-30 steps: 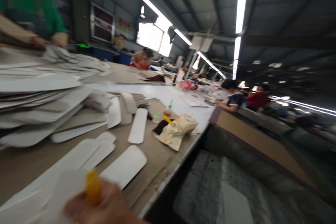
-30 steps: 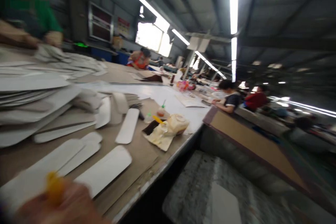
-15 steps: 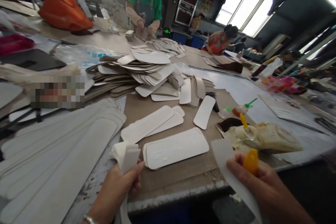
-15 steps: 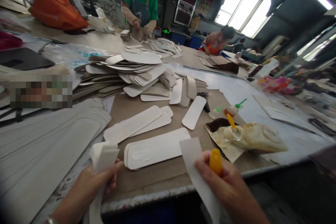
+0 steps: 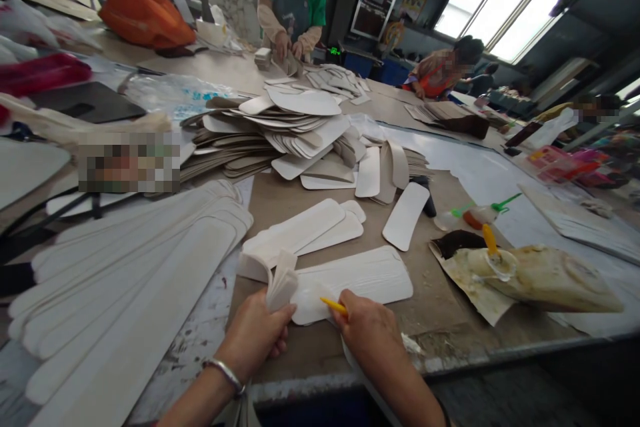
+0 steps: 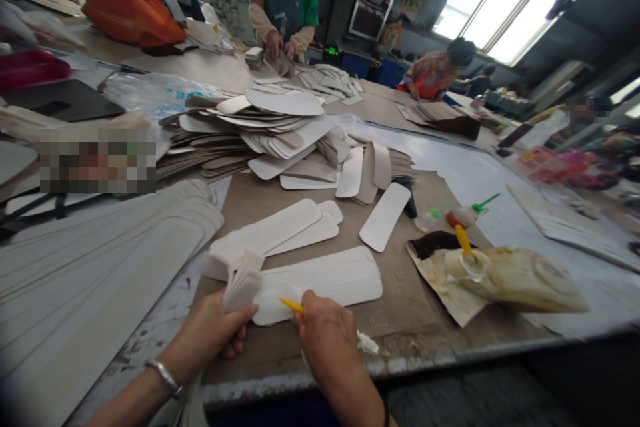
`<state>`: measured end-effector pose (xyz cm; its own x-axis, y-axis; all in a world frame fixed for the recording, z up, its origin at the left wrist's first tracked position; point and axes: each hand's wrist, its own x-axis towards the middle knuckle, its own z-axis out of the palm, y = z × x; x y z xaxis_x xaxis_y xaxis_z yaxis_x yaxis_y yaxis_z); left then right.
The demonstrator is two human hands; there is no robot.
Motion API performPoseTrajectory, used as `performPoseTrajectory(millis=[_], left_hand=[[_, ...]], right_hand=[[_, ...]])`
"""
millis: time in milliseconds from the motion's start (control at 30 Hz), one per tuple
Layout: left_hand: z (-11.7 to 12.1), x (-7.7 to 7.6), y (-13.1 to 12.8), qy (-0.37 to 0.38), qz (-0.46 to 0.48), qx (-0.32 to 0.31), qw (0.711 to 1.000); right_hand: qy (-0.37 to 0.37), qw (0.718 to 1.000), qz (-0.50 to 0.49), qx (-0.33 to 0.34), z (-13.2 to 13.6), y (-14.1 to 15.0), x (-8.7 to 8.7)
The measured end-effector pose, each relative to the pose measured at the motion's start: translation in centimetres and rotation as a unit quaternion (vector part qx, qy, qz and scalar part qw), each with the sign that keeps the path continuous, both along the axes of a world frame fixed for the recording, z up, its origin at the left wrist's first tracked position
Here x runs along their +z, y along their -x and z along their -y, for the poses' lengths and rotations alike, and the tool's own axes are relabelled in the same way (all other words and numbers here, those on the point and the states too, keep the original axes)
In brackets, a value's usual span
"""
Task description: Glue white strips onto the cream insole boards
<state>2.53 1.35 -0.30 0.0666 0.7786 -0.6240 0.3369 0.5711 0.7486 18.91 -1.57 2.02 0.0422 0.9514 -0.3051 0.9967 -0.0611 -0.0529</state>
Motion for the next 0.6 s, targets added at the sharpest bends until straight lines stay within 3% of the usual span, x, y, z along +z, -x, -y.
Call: performPoseTrajectory(millis=[167,267,333,433,500,600], left_hand=[[0.1,-0.3,0.1,0.005,0.021,0.013,1.000],[0.1,-0.4,0.4,0.000,0.041,0.021,0.999],[0.1,-0.4,0.6,-0.002,0.054,0.025,0.998],[0.0,-0.4,0.8,-0.002,0.071,0.028,0.997],[-0.1,-0.4,1.0,0.003,0.081,0.027,0.996],[-0.2,-0.3,1.1,0.015,0.099,0.022,0.995]], right_hand=[[-0.026,0.999,0.035,-0.031,0.4,-2.7,1.2],[-0.029,0.997,-0.068,-0.032,0.1,-3.9,2.7],[-0.002,0.981,-0.194,-0.009,-0.6,-3.9,3.5],[0.096,0.934,-0.344,0.029,-2.3,-2.9,3.7],[0.141,0.920,-0.362,0.049,-3.7,-2.1,3.2],[0.150,0.935,-0.312,0.077,-5.6,-1.2,2.5]])
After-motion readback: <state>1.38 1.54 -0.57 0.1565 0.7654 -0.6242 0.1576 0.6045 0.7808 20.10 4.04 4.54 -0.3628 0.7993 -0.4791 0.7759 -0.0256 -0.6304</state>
